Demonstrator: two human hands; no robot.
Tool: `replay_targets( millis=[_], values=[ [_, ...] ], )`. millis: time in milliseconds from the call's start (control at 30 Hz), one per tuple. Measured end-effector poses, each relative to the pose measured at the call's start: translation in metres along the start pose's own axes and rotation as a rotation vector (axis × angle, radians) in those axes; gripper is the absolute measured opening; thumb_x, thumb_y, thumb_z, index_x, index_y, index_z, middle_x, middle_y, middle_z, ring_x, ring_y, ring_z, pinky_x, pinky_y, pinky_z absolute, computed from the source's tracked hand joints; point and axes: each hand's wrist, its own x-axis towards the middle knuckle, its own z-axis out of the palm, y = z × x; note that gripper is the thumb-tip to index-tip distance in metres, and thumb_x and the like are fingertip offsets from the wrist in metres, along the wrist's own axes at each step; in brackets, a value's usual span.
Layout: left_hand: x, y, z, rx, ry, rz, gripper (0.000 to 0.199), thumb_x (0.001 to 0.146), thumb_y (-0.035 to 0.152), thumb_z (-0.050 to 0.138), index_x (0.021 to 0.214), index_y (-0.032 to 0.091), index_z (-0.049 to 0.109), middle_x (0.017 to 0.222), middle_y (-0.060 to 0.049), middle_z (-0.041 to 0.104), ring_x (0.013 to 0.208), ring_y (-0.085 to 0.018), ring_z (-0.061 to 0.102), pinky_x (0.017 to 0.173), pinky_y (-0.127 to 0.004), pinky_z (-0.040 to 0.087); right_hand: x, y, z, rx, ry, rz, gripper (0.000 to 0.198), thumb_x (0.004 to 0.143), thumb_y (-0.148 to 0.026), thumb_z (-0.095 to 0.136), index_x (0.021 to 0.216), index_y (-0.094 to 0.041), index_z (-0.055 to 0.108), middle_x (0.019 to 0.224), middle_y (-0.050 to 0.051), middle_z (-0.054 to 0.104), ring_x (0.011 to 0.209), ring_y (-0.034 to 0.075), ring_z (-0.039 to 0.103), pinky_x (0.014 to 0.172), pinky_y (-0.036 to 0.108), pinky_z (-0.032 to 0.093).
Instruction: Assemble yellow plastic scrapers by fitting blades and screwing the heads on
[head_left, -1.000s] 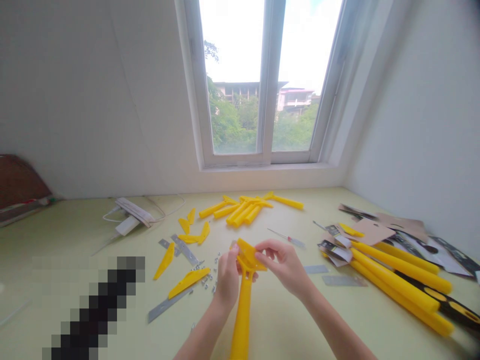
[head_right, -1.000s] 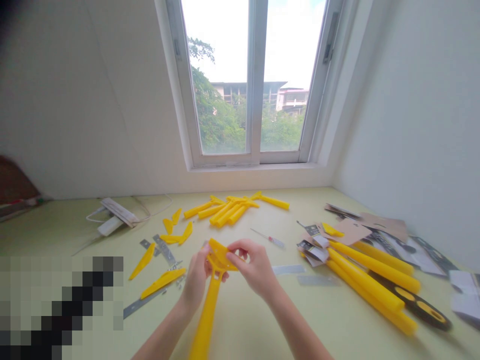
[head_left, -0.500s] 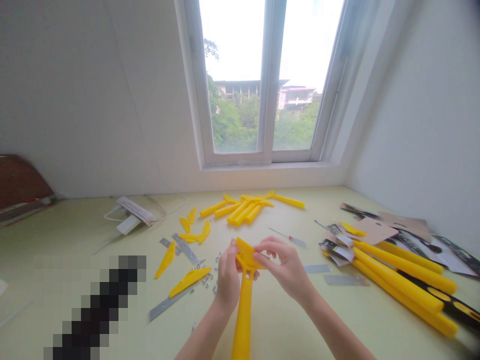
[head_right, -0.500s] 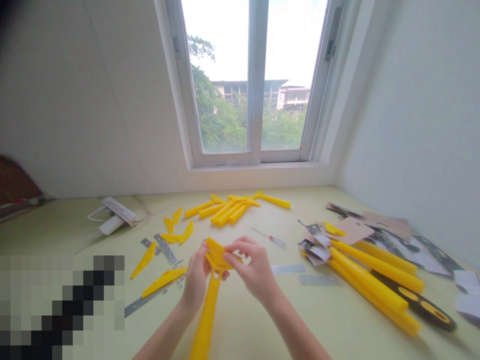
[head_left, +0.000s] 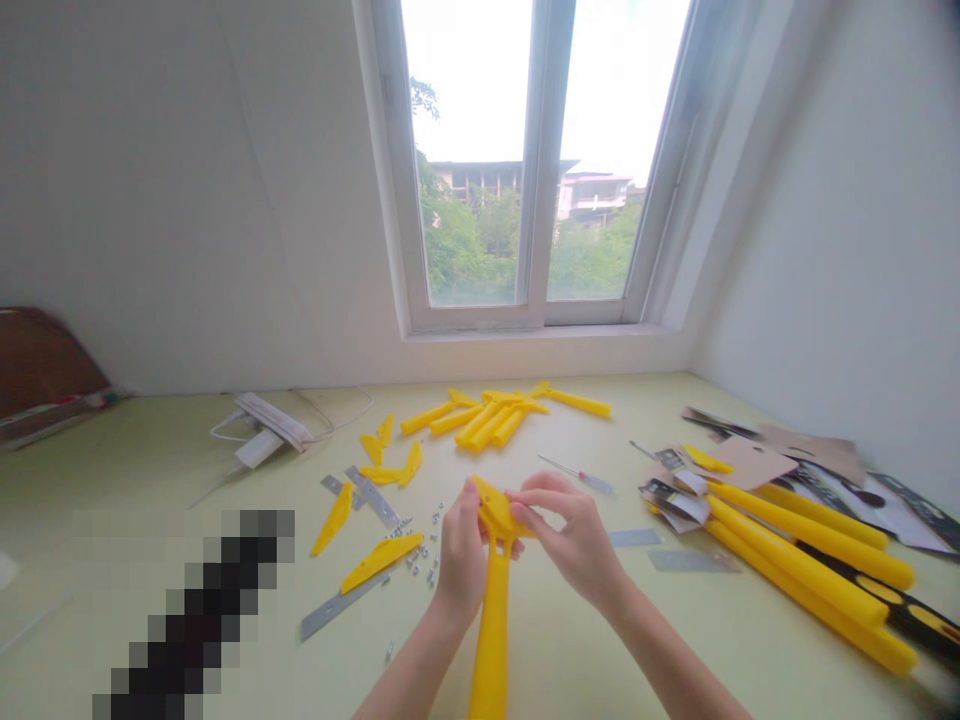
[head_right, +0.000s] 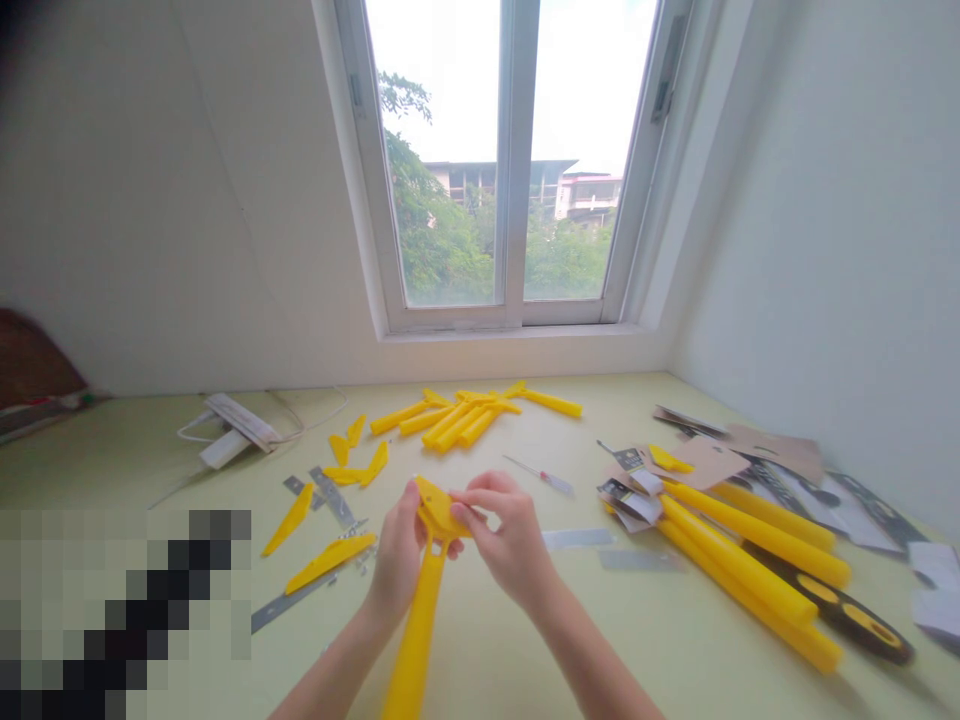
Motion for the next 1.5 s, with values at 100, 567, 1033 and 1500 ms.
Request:
replay_targets(
  millis=[100,567,1033,1500],
  values=[
    [0.000,0.001,0.000,-0.004,0.000,-0.006,0.039,0.080,0.049,0.037,0.066,0.014,0.050,0.052,-0.001,0.058,0.045,-0.014,0.057,0.043,-0.022,0.041,-0.001,0.000,0.001,-0.048,0.004,-0.038,0.016,0.079,-0.023,0.053,0.079,-0.021,0.068,0.073,0.005,0.059,0.073,0.017,0.054,0.067,0.030,0.045],
    [-0.002,0.001,0.001,0.018,-0.016,0.010,0.046,0.075,0.056,0.040,0.067,0.012,0.054,0.056,-0.004,0.060,0.045,-0.013,0.055,0.041,-0.022,0.039,-0.003,0.002,0.002,-0.210,0.014,-0.136,0.015,0.081,-0.027,0.051,0.076,-0.022,0.065,0.071,0.003,0.059,0.072,0.017,0.052,0.067,0.032,0.043],
    [0.002,0.002,-0.001,0.089,-0.121,0.001,0.033,0.074,0.045,0.051,0.069,0.013,0.054,0.058,-0.002,0.059,0.047,-0.012,0.053,0.043,-0.021,0.037,-0.008,0.001,0.003,-0.520,0.032,-0.337,0.021,0.084,-0.021,0.044,0.095,-0.022,0.063,0.079,0.006,0.060,0.072,0.017,0.048,0.068,0.033,0.039],
    [0.006,-0.007,-0.004,-0.001,-0.179,-0.044,0.019,0.077,0.031,0.051,0.075,0.013,0.056,0.064,0.000,0.058,0.054,-0.011,0.051,0.053,-0.023,0.039,-0.004,0.007,0.008,-0.254,0.220,-0.084,0.026,0.077,-0.024,0.054,0.103,-0.025,0.060,0.094,0.007,0.058,0.088,0.021,0.051,0.079,0.039,0.041]
  ],
)
